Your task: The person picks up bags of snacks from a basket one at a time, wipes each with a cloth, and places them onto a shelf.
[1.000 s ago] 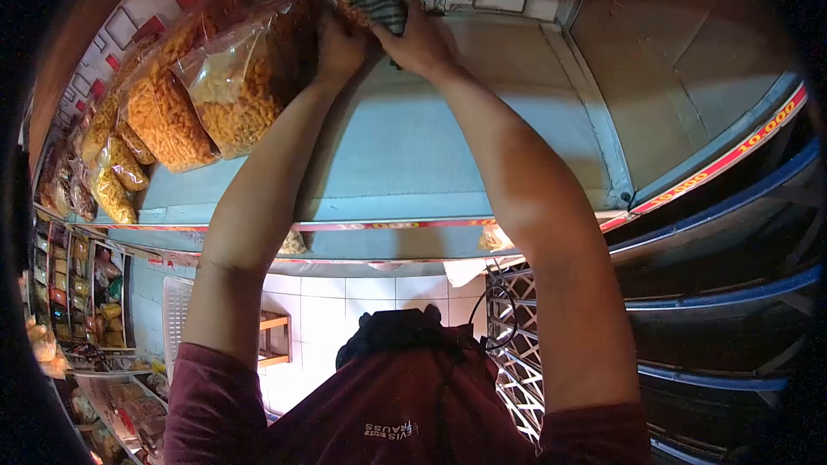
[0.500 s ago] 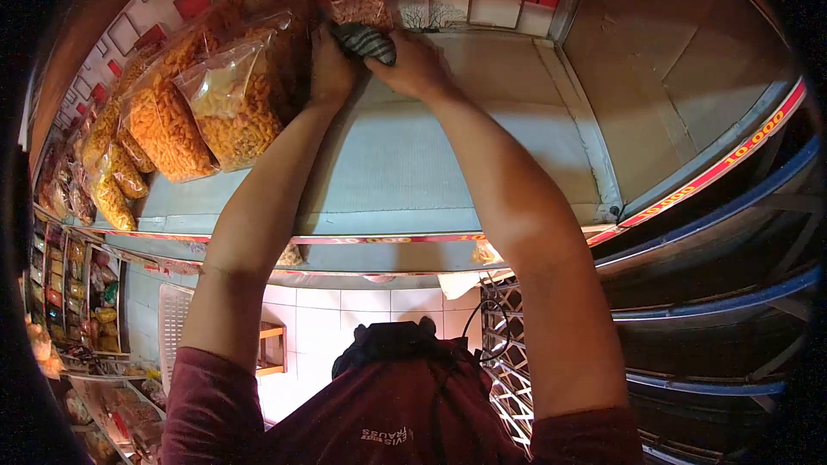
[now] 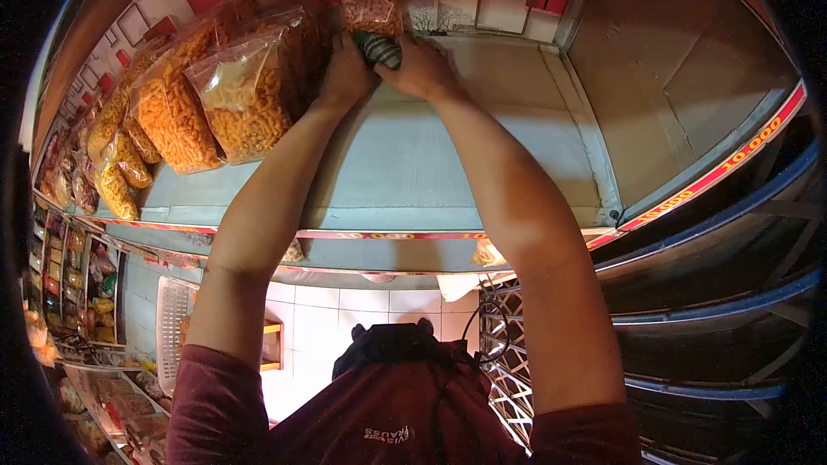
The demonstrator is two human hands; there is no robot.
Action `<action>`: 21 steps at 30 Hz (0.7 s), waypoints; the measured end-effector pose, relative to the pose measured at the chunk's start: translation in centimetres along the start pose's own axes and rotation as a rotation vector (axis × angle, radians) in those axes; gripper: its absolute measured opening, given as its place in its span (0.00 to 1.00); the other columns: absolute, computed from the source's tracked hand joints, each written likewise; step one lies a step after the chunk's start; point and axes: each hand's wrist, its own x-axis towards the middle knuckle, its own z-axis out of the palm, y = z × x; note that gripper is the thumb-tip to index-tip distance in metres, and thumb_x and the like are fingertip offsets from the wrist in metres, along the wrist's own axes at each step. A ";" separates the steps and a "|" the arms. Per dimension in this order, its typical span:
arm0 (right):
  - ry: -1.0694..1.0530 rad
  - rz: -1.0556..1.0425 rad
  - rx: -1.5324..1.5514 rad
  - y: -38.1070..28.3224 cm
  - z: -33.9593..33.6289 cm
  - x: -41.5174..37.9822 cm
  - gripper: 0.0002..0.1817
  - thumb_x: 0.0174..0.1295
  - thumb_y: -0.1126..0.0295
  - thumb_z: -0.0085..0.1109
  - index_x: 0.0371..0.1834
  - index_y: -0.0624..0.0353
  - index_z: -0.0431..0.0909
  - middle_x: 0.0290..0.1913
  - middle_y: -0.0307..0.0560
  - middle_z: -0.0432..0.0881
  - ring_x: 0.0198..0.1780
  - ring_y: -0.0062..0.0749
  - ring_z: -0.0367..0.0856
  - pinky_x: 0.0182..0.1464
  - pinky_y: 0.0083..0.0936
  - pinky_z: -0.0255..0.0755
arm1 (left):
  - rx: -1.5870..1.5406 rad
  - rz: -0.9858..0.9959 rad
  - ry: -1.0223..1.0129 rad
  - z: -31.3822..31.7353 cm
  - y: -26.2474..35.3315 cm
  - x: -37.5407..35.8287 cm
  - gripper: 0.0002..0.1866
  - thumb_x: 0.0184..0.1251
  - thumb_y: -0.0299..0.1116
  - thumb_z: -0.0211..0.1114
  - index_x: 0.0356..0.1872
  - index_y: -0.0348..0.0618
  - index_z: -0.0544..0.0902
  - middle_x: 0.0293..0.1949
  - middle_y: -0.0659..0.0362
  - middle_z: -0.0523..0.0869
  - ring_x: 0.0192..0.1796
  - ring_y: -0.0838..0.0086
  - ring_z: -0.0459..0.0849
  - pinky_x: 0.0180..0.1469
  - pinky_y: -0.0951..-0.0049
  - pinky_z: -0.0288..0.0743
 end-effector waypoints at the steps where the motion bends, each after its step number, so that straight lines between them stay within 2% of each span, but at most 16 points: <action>1: 0.028 -0.010 -0.015 0.1 0.2 0.0 0.40 0.58 0.43 0.63 0.69 0.56 0.70 0.63 0.64 0.78 0.66 0.60 0.73 0.69 0.52 0.64 | -0.021 -0.007 -0.018 -0.1 -0.1 0.1 0.48 0.55 0.34 0.73 0.70 0.22 0.53 0.66 0.25 0.65 0.64 0.34 0.74 0.65 0.50 0.74; 3: 0.086 -0.032 -0.047 0.2 0.5 -0.1 0.39 0.59 0.44 0.63 0.67 0.59 0.71 0.61 0.62 0.80 0.63 0.57 0.77 0.66 0.48 0.69 | -0.021 0.004 -0.015 0.2 -0.3 0.4 0.51 0.54 0.36 0.74 0.70 0.21 0.50 0.66 0.25 0.66 0.65 0.35 0.74 0.66 0.51 0.73; 5: 0.063 -0.022 -0.045 0.3 0.4 0.0 0.39 0.59 0.44 0.63 0.67 0.59 0.72 0.61 0.62 0.80 0.63 0.57 0.77 0.65 0.49 0.68 | 0.024 0.037 0.030 0.7 -0.9 0.4 0.53 0.54 0.37 0.75 0.71 0.19 0.48 0.65 0.26 0.67 0.66 0.35 0.73 0.67 0.51 0.72; 8: 0.023 -0.003 -0.054 0.3 0.4 0.2 0.38 0.59 0.44 0.63 0.66 0.58 0.72 0.60 0.61 0.81 0.63 0.56 0.77 0.65 0.50 0.68 | -0.030 0.002 -0.027 0.8 -1.4 0.7 0.56 0.53 0.38 0.75 0.72 0.18 0.47 0.65 0.26 0.67 0.67 0.35 0.71 0.68 0.52 0.70; 17: 0.047 -0.070 -0.027 0.0 -0.2 -0.4 0.32 0.58 0.48 0.65 0.60 0.58 0.75 0.57 0.61 0.82 0.61 0.57 0.78 0.63 0.51 0.69 | -0.072 0.011 -0.109 -0.9 0.1 -0.1 0.57 0.53 0.34 0.74 0.74 0.20 0.42 0.71 0.24 0.56 0.71 0.33 0.66 0.71 0.53 0.67; 18: 0.047 -0.066 -0.035 -0.1 -0.3 -0.4 0.32 0.58 0.49 0.65 0.60 0.59 0.75 0.57 0.60 0.81 0.61 0.57 0.77 0.63 0.51 0.68 | -0.041 0.034 -0.048 -0.4 -0.1 -0.4 0.56 0.52 0.32 0.74 0.74 0.21 0.43 0.72 0.23 0.54 0.71 0.31 0.65 0.72 0.51 0.67; 21: 0.082 -0.089 -0.074 0.4 0.3 -0.6 0.33 0.57 0.49 0.66 0.59 0.61 0.75 0.57 0.61 0.81 0.61 0.57 0.77 0.63 0.51 0.68 | 0.016 -0.033 -0.107 -0.6 0.5 -0.3 0.55 0.52 0.31 0.73 0.73 0.22 0.44 0.71 0.23 0.52 0.70 0.29 0.64 0.71 0.50 0.67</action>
